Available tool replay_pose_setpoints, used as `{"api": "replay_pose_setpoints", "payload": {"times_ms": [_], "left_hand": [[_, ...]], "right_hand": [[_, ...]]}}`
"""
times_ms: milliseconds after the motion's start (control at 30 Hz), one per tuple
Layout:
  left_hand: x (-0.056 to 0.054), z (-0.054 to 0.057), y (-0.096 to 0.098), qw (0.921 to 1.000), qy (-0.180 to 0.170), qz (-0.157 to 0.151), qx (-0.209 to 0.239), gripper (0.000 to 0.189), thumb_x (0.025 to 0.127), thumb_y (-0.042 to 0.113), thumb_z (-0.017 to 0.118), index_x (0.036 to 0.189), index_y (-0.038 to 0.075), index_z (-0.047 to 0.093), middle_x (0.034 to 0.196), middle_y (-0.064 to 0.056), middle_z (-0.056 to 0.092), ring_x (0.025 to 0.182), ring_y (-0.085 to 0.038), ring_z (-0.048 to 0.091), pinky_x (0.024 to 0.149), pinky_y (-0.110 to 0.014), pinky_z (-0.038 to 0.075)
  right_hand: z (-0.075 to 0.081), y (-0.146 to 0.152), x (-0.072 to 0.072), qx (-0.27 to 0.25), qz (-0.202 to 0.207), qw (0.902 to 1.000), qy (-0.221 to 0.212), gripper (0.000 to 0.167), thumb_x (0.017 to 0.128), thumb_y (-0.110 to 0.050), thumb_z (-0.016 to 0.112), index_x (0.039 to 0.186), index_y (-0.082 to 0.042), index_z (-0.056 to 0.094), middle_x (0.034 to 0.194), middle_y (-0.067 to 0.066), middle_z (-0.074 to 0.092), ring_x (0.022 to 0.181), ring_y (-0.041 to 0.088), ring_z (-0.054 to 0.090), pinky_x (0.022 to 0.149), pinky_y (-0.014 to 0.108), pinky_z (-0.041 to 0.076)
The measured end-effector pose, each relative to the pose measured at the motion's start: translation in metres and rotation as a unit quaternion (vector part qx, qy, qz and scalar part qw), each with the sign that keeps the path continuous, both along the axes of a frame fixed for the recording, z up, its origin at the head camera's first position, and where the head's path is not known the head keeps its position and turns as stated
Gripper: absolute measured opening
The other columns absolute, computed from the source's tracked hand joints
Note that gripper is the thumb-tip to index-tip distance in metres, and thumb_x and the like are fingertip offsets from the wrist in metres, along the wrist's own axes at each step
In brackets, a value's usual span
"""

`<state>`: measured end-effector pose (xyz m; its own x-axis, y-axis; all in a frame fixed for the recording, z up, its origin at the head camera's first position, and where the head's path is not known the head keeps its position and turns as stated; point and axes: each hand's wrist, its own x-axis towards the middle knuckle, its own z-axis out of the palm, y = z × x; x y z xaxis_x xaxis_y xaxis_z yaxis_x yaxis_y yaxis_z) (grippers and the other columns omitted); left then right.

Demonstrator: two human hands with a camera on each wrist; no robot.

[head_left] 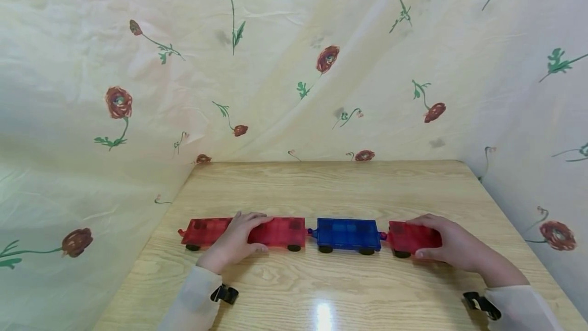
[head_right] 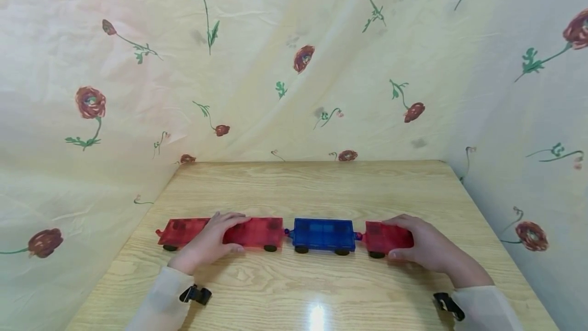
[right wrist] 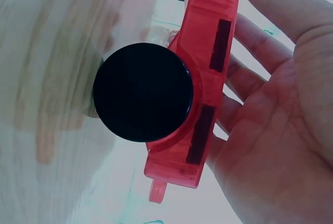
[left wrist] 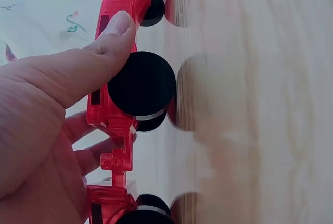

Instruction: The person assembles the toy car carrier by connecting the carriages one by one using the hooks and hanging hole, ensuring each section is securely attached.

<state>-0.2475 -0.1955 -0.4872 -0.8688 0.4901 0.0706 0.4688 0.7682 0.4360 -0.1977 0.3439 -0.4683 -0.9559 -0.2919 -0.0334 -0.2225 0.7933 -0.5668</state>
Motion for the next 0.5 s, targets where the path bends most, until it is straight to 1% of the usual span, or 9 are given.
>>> {"api": "replay_pose_setpoints", "payload": {"times_ms": [133, 267, 367, 433, 500], "left_hand": [[0.002, 0.003, -0.001, 1.0, 0.004, -0.003, -0.002, 0.079, 0.084, 0.037, 0.087, 0.155, 0.023, 0.054, 0.157, -0.002, 0.049, 0.15, -0.034, 0.038, 0.126, -0.06, 0.012], [0.001, 0.01, -0.004, 0.9999, -0.004, -0.011, 0.001, 0.082, 0.084, 0.037, 0.088, 0.156, 0.02, 0.052, 0.161, -0.008, 0.045, 0.152, -0.042, 0.031, 0.124, -0.064, 0.013], [-0.004, 0.017, -0.007, 0.9998, -0.008, -0.018, 0.01, 0.081, 0.087, 0.037, 0.086, 0.157, 0.018, 0.051, 0.163, -0.011, 0.042, 0.153, -0.043, 0.028, 0.124, -0.065, 0.012], [-0.009, 0.023, -0.009, 0.9996, 0.002, -0.022, 0.017, 0.077, 0.09, 0.038, 0.084, 0.156, 0.018, 0.051, 0.162, -0.011, 0.042, 0.153, -0.041, 0.029, 0.124, -0.064, 0.01], [-0.016, 0.028, -0.012, 0.9994, 0.02, -0.021, 0.019, 0.072, 0.093, 0.04, 0.08, 0.156, 0.018, 0.051, 0.163, -0.01, 0.041, 0.153, -0.038, 0.029, 0.124, -0.064, 0.008]], "right_hand": [[0.004, -0.003, -0.001, 0.01, 0.014, 0.9999, 0.002, 0.073, 0.079, -0.038, 0.093, 0.142, -0.013, 0.064, 0.132, 0.013, 0.064, 0.111, 0.03, 0.06, 0.085, 0.048, 0.059], [0.01, -0.006, -0.002, 0.016, 0.033, 0.9992, 0.013, 0.074, 0.08, -0.036, 0.093, 0.142, -0.01, 0.061, 0.134, 0.016, 0.063, 0.112, 0.033, 0.06, 0.084, 0.051, 0.059], [0.017, -0.006, -0.004, 0.025, 0.043, 0.9978, 0.043, 0.072, 0.083, -0.035, 0.091, 0.142, -0.006, 0.061, 0.138, 0.021, 0.061, 0.118, 0.041, 0.06, 0.09, 0.058, 0.057], [0.023, -0.006, -0.006, 0.031, 0.044, 0.9962, 0.068, 0.069, 0.086, -0.034, 0.089, 0.142, -0.005, 0.061, 0.142, 0.022, 0.059, 0.124, 0.046, 0.058, 0.096, 0.063, 0.053], [0.03, -0.007, -0.009, 0.034, 0.044, 0.9939, 0.095, 0.065, 0.089, -0.032, 0.087, 0.142, -0.004, 0.061, 0.146, 0.024, 0.056, 0.131, 0.05, 0.052, 0.101, 0.069, 0.046]]}}
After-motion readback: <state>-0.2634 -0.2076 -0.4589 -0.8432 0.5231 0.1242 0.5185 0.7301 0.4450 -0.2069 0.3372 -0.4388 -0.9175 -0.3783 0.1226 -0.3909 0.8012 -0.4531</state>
